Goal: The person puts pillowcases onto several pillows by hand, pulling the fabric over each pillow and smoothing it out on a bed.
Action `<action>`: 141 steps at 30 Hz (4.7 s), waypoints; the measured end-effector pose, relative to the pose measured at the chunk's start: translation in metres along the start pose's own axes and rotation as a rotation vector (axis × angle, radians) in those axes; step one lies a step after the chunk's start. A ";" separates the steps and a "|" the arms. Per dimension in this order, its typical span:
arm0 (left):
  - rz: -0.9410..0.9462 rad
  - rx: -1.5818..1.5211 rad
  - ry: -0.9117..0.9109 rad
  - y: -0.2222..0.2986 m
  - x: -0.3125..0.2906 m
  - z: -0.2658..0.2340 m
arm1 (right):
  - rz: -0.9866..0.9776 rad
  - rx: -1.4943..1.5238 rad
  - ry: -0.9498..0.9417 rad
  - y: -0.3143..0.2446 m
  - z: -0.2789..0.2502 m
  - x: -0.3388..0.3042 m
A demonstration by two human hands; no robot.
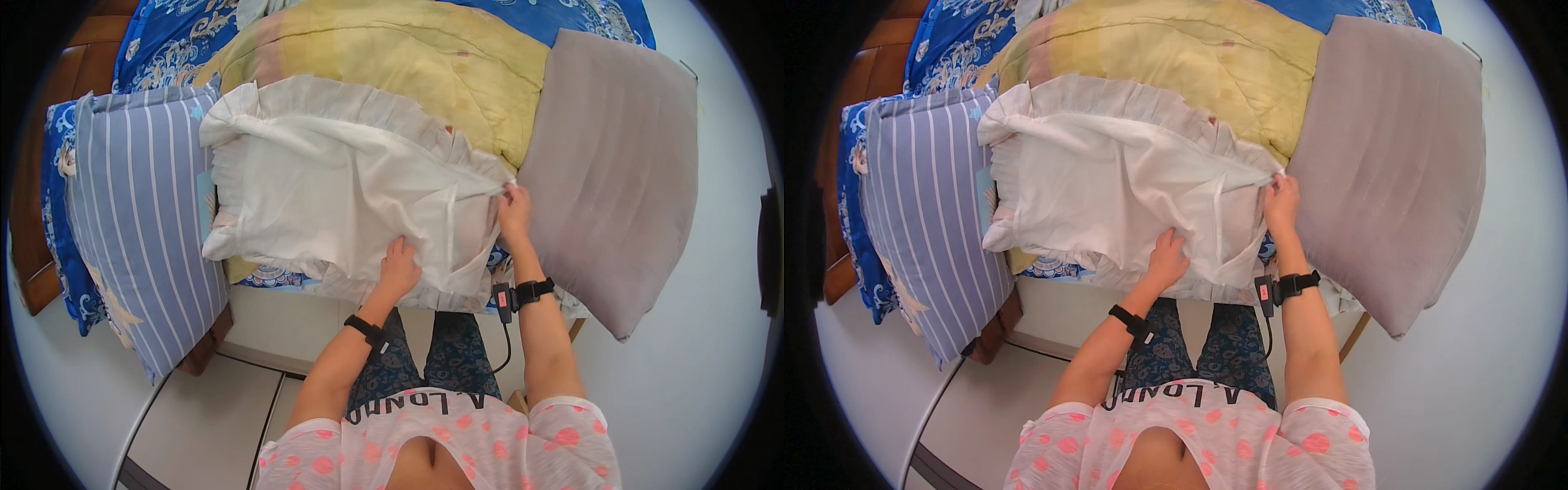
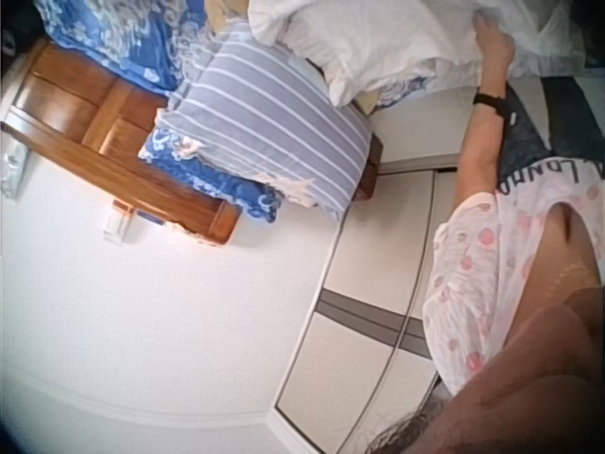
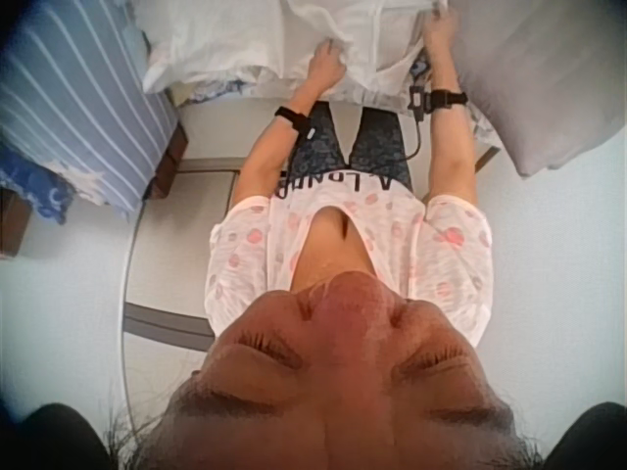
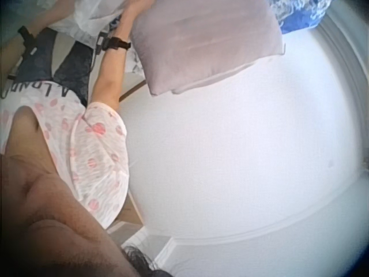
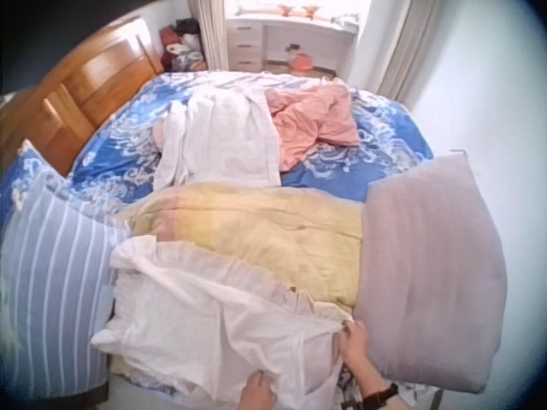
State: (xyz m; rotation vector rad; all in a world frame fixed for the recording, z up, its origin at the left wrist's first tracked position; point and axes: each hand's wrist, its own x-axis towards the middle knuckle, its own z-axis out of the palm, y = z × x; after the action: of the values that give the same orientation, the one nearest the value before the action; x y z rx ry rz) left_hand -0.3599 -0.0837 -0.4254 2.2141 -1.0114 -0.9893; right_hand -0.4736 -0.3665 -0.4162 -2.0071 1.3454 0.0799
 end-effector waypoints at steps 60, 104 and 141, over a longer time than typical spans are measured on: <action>0.008 -0.337 -0.207 0.438 0.005 -0.157 | 0.298 1.242 0.026 0.067 -0.182 -0.134; 0.033 -1.253 -0.284 0.222 -0.133 -0.283 | -0.286 1.191 -0.034 -0.047 -0.328 -0.295; 0.956 -0.271 0.384 0.383 -0.182 -0.212 | -0.288 1.341 0.448 -0.200 -0.326 -0.297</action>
State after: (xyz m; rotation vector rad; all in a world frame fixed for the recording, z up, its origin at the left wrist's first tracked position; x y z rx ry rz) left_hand -0.4387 -0.1366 0.0386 1.3360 -1.4118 -0.2283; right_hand -0.5479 -0.2812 0.0548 -1.0050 0.8669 -1.1458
